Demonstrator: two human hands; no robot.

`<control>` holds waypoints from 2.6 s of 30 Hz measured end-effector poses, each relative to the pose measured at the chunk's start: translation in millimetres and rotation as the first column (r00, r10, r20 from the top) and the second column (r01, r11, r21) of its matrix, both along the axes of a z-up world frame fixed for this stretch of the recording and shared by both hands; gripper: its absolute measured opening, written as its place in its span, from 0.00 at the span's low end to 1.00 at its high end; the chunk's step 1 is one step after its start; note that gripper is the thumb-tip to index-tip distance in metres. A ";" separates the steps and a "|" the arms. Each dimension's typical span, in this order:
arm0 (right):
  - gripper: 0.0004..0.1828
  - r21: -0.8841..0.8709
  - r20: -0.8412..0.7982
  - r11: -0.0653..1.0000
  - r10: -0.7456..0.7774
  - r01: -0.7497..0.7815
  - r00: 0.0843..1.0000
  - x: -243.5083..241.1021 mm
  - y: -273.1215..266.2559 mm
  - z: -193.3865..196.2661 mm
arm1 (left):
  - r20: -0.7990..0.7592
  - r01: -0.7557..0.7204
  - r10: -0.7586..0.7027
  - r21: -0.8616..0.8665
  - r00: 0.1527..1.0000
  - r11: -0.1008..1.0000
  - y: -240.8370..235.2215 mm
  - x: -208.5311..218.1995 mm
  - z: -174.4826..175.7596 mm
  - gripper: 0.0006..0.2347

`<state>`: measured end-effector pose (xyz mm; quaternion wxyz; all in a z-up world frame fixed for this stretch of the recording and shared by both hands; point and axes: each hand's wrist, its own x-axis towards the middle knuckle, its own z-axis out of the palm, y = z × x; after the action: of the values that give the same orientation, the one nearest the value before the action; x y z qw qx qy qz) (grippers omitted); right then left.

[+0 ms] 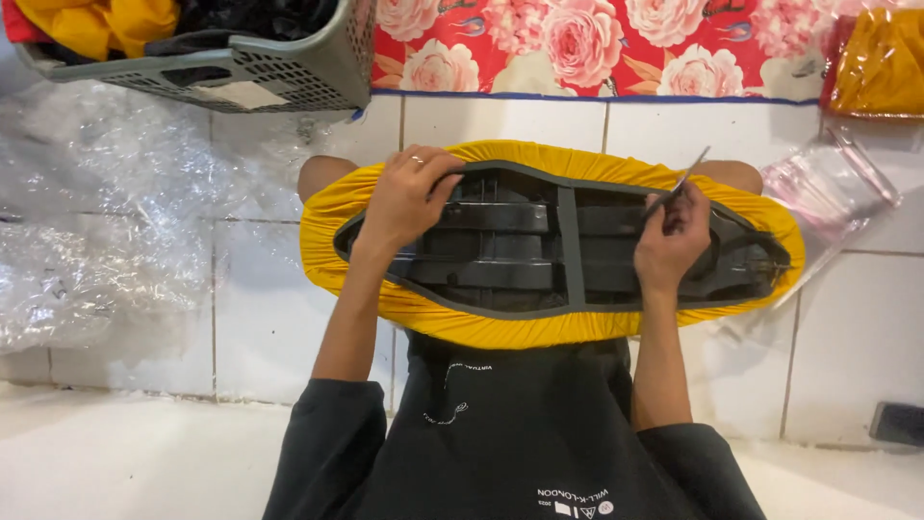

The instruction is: The person sits on the floor and uses scissors to cut a yellow fabric cover attached to a black plastic object. They trim the fabric along the edges and around the internal ridges of the object, occasionally pulling away the cut pieces.

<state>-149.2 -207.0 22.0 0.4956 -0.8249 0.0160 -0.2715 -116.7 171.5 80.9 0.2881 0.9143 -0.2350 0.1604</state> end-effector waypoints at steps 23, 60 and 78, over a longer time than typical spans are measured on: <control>0.17 -0.109 -0.108 0.990 0.083 -0.095 0.991 -2.7 7.2 14.3 | -0.294 -0.053 0.095 0.150 0.951 0.987 -180.0 62.5 -67.3 0.05; 0.16 -0.129 -0.145 0.984 0.103 -0.122 0.984 -4.4 8.5 15.5 | -0.248 -0.208 0.223 0.088 0.943 0.974 -138.6 -5.8 -29.8 0.08; 0.17 -0.101 -0.125 0.988 0.101 -0.114 0.987 -5.2 6.5 7.5 | -0.578 -0.344 0.049 -0.413 0.815 0.843 -96.6 -0.9 10.1 0.09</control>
<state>-154.5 -200.6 29.5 0.4623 -0.8649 -0.0137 -0.1950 -117.6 74.9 91.0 0.5506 0.8345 0.0064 -0.0217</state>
